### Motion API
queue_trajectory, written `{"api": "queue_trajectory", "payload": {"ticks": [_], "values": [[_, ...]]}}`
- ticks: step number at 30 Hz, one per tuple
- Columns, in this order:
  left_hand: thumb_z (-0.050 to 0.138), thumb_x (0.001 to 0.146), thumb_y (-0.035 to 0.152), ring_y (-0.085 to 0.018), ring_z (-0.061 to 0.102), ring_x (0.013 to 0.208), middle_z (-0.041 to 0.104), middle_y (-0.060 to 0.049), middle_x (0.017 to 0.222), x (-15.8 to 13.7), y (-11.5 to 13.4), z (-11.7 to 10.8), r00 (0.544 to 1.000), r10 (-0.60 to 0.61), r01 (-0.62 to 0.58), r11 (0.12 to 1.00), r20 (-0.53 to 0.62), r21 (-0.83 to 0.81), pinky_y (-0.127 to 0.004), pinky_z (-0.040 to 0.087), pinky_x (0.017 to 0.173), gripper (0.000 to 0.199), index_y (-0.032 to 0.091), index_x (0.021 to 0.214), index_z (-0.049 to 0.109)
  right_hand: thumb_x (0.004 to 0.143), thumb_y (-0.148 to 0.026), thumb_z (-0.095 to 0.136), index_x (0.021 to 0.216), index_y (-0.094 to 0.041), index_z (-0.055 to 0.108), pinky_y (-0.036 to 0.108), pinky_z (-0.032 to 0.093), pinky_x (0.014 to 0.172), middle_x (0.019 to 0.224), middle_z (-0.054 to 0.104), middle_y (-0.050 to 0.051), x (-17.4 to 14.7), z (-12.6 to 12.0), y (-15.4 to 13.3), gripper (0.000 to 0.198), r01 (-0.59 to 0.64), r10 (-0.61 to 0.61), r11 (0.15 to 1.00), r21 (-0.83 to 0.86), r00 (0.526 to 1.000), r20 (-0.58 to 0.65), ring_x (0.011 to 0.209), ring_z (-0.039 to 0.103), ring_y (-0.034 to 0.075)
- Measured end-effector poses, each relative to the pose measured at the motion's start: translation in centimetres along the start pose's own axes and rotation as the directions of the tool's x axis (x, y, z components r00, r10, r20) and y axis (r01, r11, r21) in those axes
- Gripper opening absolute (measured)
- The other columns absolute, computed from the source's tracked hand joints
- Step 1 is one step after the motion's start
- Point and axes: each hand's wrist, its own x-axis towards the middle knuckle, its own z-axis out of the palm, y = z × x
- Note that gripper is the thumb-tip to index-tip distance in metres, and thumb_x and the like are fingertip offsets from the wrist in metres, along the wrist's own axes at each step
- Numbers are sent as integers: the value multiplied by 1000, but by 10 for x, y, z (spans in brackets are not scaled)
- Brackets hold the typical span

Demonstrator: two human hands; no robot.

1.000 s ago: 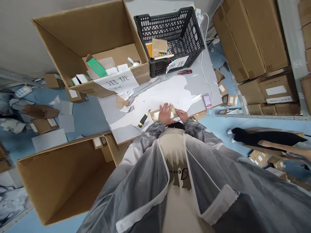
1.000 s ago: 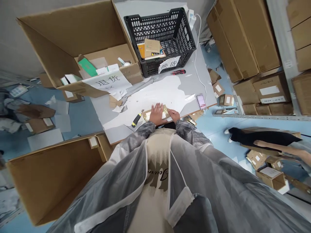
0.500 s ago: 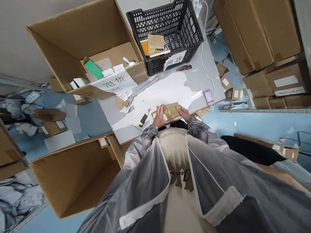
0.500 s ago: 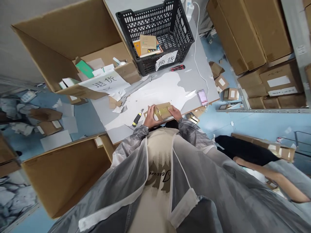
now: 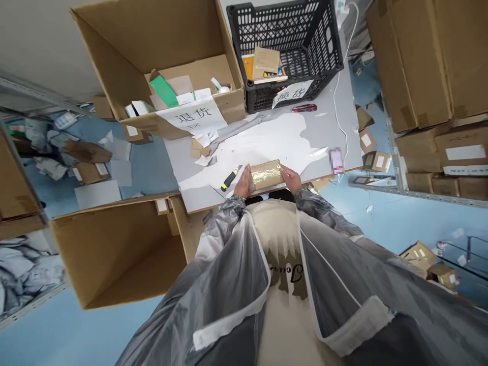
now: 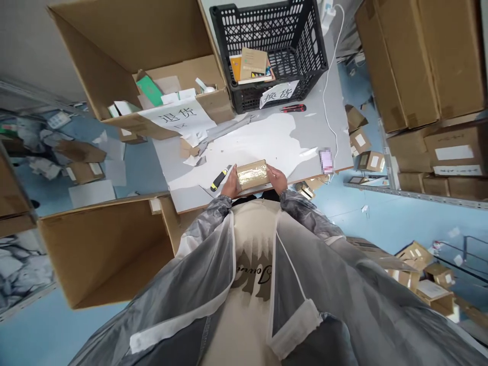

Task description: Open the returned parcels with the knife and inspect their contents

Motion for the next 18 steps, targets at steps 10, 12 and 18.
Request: {"api": "queue_trajectory", "payload": {"ticks": [10, 12, 18], "values": [[84, 106, 39, -48, 57, 153, 70, -32, 156, -1, -27, -19, 804, -572, 594, 784, -161, 181, -65, 41, 136, 43, 16, 140, 71, 106, -90, 66, 188, -41, 66, 61, 50, 149, 198, 54, -4, 4, -29, 10, 96, -293, 255, 948, 124, 932, 256, 188, 48, 37], [85, 102, 34, -47, 58, 150, 74, -30, 145, -1, -30, -19, 782, -585, 608, 792, -215, 57, -66, 42, 136, 33, 19, 127, 70, 108, -92, 61, 187, -42, 67, 62, 54, 145, 198, 55, -2, 3, -33, 12, 94, -294, 262, 952, 85, 928, 265, 187, 50, 38], [85, 109, 43, -33, 73, 113, 70, -8, 100, -3, -13, -27, 562, -804, 647, 573, -193, -504, -52, 60, 115, 35, 31, 107, 52, 114, -94, 48, 184, -36, 70, 61, 64, 137, 195, 60, 4, 8, -27, 22, 93, -259, 254, 966, -3, 941, 223, 180, 56, 39]]}}
